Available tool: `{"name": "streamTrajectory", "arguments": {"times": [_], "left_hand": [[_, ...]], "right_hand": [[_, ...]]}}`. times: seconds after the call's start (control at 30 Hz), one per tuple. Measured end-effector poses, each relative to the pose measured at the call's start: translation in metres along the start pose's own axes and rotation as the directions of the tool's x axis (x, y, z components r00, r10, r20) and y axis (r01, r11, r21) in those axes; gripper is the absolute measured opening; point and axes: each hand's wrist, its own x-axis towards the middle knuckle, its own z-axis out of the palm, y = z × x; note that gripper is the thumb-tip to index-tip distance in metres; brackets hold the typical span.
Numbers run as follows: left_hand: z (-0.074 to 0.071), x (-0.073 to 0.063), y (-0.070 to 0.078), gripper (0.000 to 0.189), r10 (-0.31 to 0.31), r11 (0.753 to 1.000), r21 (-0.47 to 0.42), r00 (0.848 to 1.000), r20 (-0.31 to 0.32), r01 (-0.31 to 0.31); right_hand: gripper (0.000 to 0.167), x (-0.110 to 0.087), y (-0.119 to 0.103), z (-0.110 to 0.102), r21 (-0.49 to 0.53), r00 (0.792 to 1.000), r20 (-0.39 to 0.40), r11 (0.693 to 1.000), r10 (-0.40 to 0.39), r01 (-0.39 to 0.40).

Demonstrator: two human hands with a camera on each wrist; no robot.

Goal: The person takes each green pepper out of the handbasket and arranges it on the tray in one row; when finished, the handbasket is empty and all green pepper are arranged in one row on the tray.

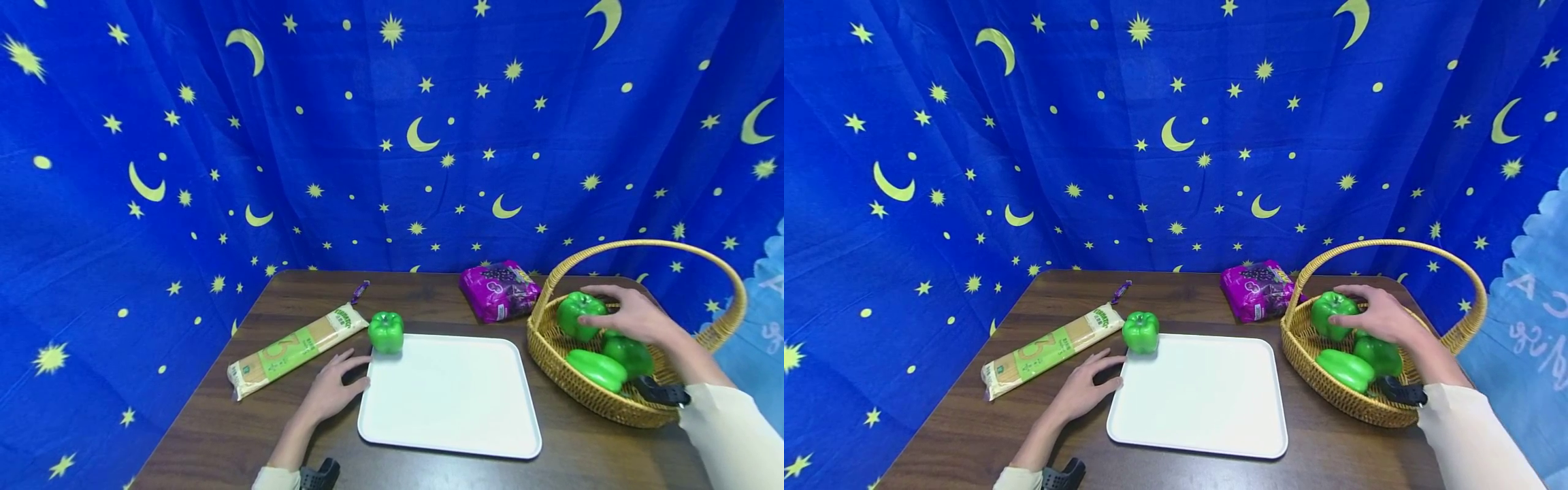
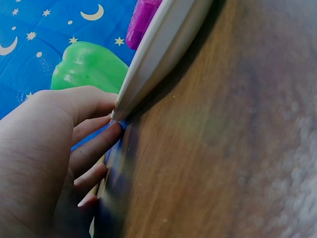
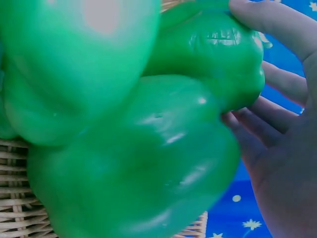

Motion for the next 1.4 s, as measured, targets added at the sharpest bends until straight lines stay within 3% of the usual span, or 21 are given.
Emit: {"name": "streamTrajectory", "arguments": {"times": [0.27, 0.77, 1.07, 1.23, 1.4], "left_hand": [[0.000, 0.001, 0.001, 0.039, 0.000, 1.000, 0.006, 1.000, 0.003, 0.000], [-0.001, -0.001, -0.001, 0.040, -0.011, 1.000, 0.009, 1.000, 0.005, 0.011], [0.000, -0.003, -0.002, 0.040, 0.008, 1.000, 0.015, 1.000, 0.001, -0.008], [0.001, -0.003, -0.001, 0.040, 0.020, 1.000, 0.001, 1.000, 0.002, -0.020], [-0.002, -0.002, 0.000, 0.039, 0.009, 1.000, 0.002, 1.000, 0.005, -0.009]], "right_hand": [[0.074, -0.012, -0.002, -0.011, 0.018, 0.999, -0.042, 1.000, 0.013, -0.013], [0.065, -0.034, -0.034, -0.023, 0.047, 0.988, -0.122, 0.993, -0.098, 0.105], [0.062, -0.039, -0.064, -0.021, 0.071, 0.984, -0.126, 0.988, -0.128, 0.138], [0.062, -0.038, -0.079, -0.015, 0.033, 0.973, -0.135, 0.981, -0.188, 0.194], [0.064, -0.031, -0.091, -0.006, 0.042, 0.973, -0.084, 0.975, -0.215, 0.219]]}}
